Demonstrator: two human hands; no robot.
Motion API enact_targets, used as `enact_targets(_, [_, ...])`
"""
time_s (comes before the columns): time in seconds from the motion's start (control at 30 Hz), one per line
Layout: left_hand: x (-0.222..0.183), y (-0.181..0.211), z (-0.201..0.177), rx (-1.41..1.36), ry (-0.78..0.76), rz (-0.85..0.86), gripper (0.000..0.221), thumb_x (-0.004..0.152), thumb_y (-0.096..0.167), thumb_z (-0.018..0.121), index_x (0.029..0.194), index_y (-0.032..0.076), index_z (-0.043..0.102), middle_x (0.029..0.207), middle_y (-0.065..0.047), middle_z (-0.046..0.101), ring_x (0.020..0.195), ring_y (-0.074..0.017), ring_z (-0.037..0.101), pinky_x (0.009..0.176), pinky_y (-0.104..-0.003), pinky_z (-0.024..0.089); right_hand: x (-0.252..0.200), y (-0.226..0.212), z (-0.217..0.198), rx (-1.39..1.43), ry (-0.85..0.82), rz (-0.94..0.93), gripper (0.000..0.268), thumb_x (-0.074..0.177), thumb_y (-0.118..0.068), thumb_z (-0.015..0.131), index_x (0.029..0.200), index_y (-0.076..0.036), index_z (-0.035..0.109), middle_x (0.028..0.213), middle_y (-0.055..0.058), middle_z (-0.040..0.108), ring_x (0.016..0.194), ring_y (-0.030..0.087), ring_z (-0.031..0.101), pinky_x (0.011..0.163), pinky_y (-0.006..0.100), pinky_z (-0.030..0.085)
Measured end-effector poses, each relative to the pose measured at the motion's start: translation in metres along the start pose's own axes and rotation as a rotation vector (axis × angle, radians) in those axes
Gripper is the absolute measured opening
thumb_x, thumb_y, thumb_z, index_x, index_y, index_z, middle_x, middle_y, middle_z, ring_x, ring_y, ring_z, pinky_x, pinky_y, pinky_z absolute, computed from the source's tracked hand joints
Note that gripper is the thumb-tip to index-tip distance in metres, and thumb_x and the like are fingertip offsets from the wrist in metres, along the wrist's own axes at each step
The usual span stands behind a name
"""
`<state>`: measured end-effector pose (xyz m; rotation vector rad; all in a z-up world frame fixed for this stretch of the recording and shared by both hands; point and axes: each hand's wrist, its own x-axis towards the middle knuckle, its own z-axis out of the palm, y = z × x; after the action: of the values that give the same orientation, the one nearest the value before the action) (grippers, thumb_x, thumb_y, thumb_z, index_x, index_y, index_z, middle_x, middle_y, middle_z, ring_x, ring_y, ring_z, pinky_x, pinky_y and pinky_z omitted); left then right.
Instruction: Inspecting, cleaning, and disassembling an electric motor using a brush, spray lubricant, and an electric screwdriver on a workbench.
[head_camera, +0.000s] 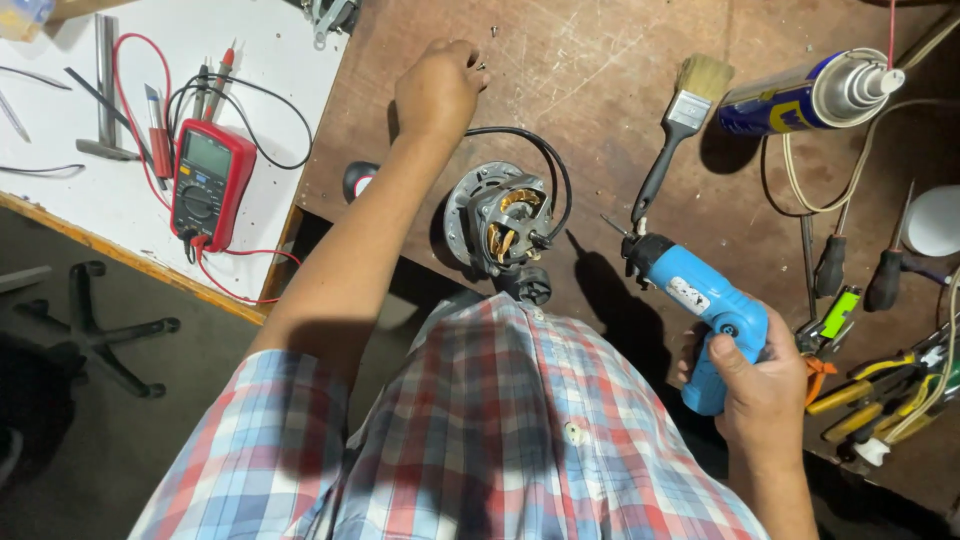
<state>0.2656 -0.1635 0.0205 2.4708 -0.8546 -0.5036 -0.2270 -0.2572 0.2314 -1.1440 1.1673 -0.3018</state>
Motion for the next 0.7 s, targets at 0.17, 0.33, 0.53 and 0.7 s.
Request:
enact_targets(0.17, [0.047, -0.028, 0.038, 0.185, 0.07, 0.074, 0.008, 0.099, 0.021, 0.087, 0.091, 0.021, 0.089, 0.109, -0.007, 0.082, 0.088, -0.0382, 0.081, 0.074, -0.055, 0.062, -0.003, 0.004, -0.005, 0.014, 0.007, -0.009, 0.077, 0.096, -0.042, 0.088, 0.157, -0.004, 0.061, 0.097, 0.021, 0.071, 0.064, 0.031, 0.07, 0.054, 0.044, 0.065])
enact_targets(0.33, [-0.039, 0.057, -0.057, -0.263, 0.008, 0.055, 0.014, 0.092, 0.008, 0.079, 0.092, 0.021, 0.075, 0.091, 0.003, 0.082, 0.082, -0.016, 0.075, 0.069, -0.037, 0.056, -0.011, -0.001, -0.014, 0.147, -0.065, -0.018, 0.08, 0.093, -0.04, 0.092, 0.158, -0.005, 0.06, 0.105, 0.024, 0.071, 0.08, 0.033, 0.073, 0.056, 0.044, 0.064])
enact_targets(0.53, [-0.208, 0.143, -0.131, -0.719, -0.432, -0.238, 0.014, 0.105, 0.019, 0.087, 0.118, 0.015, 0.086, 0.099, 0.006, 0.08, 0.081, -0.0037, 0.067, 0.071, -0.023, 0.058, -0.04, -0.001, -0.022, 0.255, -0.161, -0.042, 0.1, 0.079, -0.059, 0.106, 0.15, -0.006, 0.059, 0.103, 0.029, 0.076, 0.079, 0.032, 0.077, 0.065, 0.044, 0.068])
enact_targets(0.7, [-0.266, 0.138, -0.086, -1.159, -0.412, -0.587, 0.02, 0.109, 0.019, 0.083, 0.117, 0.001, 0.085, 0.105, -0.012, 0.088, 0.084, -0.0134, 0.074, 0.069, -0.025, 0.059, -0.055, -0.004, -0.016, 0.318, -0.219, 0.022, 0.099, 0.071, -0.066, 0.11, 0.131, 0.0, 0.066, 0.11, 0.035, 0.079, 0.082, 0.033, 0.084, 0.078, 0.049, 0.073])
